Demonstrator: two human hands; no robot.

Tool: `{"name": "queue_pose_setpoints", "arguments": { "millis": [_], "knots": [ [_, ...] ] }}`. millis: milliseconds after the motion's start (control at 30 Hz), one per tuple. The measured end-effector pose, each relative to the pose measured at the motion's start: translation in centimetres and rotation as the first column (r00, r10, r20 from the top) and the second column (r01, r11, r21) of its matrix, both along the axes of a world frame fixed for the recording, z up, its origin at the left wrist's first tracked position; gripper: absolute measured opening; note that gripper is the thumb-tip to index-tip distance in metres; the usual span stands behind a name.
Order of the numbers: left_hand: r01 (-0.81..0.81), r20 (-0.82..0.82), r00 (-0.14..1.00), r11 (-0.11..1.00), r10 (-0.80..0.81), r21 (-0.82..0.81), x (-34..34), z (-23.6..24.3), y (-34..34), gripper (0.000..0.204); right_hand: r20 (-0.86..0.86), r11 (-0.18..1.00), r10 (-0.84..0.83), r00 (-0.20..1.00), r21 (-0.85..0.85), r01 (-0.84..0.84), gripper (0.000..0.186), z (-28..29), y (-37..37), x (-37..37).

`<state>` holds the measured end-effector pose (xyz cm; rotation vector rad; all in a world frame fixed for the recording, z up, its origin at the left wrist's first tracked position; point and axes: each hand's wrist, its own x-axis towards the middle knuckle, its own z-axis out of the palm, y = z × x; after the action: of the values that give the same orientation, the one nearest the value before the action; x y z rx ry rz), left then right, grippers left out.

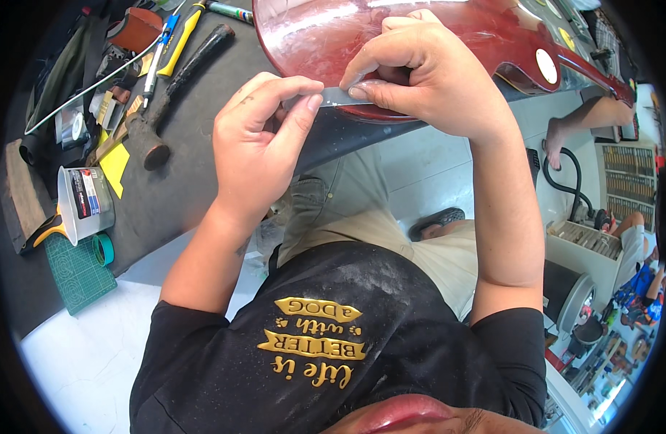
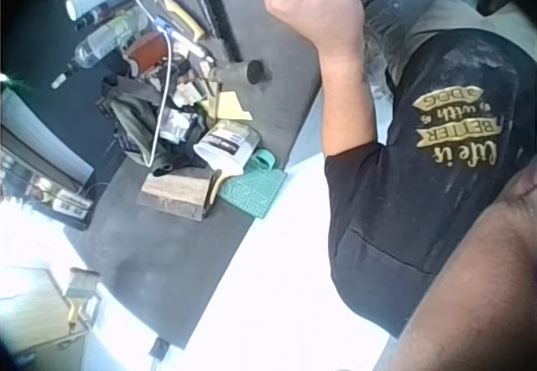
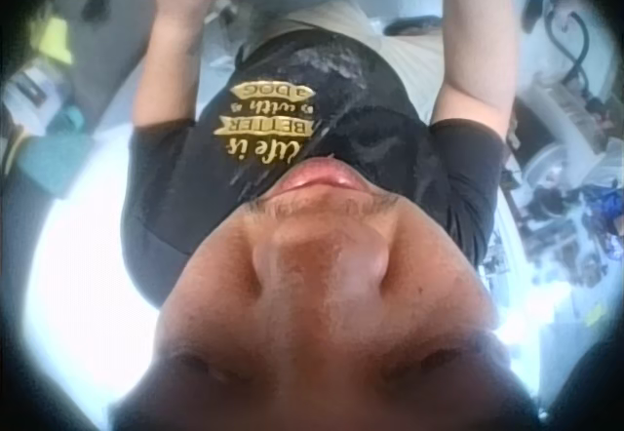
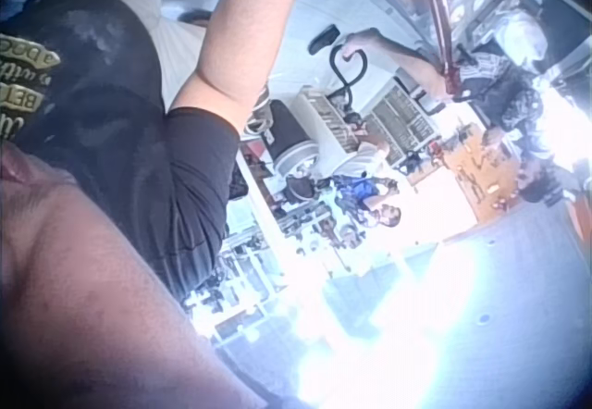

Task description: The person scrapes the binding along the edge of a red guitar body using a small metal scraper, moving along the contour of the instrument.

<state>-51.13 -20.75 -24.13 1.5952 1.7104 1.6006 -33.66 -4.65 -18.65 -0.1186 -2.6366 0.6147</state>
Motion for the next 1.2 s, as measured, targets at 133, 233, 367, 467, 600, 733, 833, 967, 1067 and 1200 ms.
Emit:
{"name": "queue_pose_setpoints", "arguments": {
  "millis": [133, 233, 367, 467, 600, 733, 833, 967, 1067, 1200],
  "knots": [
    [-0.007, 0.06, 0.998, 0.999, 0.005, 0.035, -0.1, -0.5, 0.3, 0.012, -0.055, 0.999, -0.028, 0.998, -0.028, 0.026, 0.01, -0.5, -0.2, -0.3],
    [-0.025, 0.08, 0.997, 0.999, 0.022, 0.037, 0.3, -0.2, 0.3, 0.013, -0.016, 0.989, -0.056, 0.998, -0.139, 0.054, 0.01, -0.7, -0.2, -0.3],
    [-0.015, 0.041, 0.999, 0.999, 0.013, 0.045, 0.1, -0.5, 0.4, 0.013, -0.063, 0.993, -0.03, 0.998, -0.117, 0.022, 0.011, -0.6, -0.2, -0.3],
    [-0.018, 0.067, 0.998, 0.999, 0.015, 0.042, 0.1, -0.5, 0.3, 0.013, -0.049, 0.994, -0.049, 0.998, -0.101, 0.044, 0.011, 0.8, -0.8, -0.3],
    [-0.017, 0.066, 0.998, 1.0, 0.016, 0.013, 0.2, -0.2, 0.1, 0.013, -0.026, 0.993, -0.08, 0.996, -0.084, 0.077, 0.008, 1.2, -1.2, -0.2],
    [-0.017, 0.042, 0.999, 1.0, 0.016, 0.021, 0.2, 0.0, 0.0, 0.013, 0.041, 0.987, -0.041, 0.998, -0.154, 0.046, 0.009, 0.7, -0.2, -0.2],
    [-0.028, 0.004, 1.0, 1.0, 0.028, 0.011, 0.2, 0.1, -0.1, 0.013, 0.014, 0.99, -0.059, 0.998, -0.127, 0.06, 0.009, 0.9, -0.8, -0.2],
    [-0.021, 0.038, 0.999, 1.0, 0.02, 0.021, 0.3, 0.1, -0.3, 0.013, -0.015, 0.998, -0.047, 0.999, -0.045, 0.046, 0.01, 0.9, -0.9, -0.2],
    [-0.017, -0.01, 1.0, 1.0, 0.018, 0.021, 0.3, 0.1, -0.3, 0.013, 0.017, 0.998, -0.05, 0.999, -0.041, 0.05, 0.01, 0.5, -0.7, 0.0],
    [-0.018, -0.022, 1.0, 0.999, 0.019, 0.039, 0.2, -0.1, 0.0, 0.013, -0.044, 0.999, -0.042, 0.998, -0.029, 0.041, 0.012, -0.5, -0.4, -0.1]
  ]
}}
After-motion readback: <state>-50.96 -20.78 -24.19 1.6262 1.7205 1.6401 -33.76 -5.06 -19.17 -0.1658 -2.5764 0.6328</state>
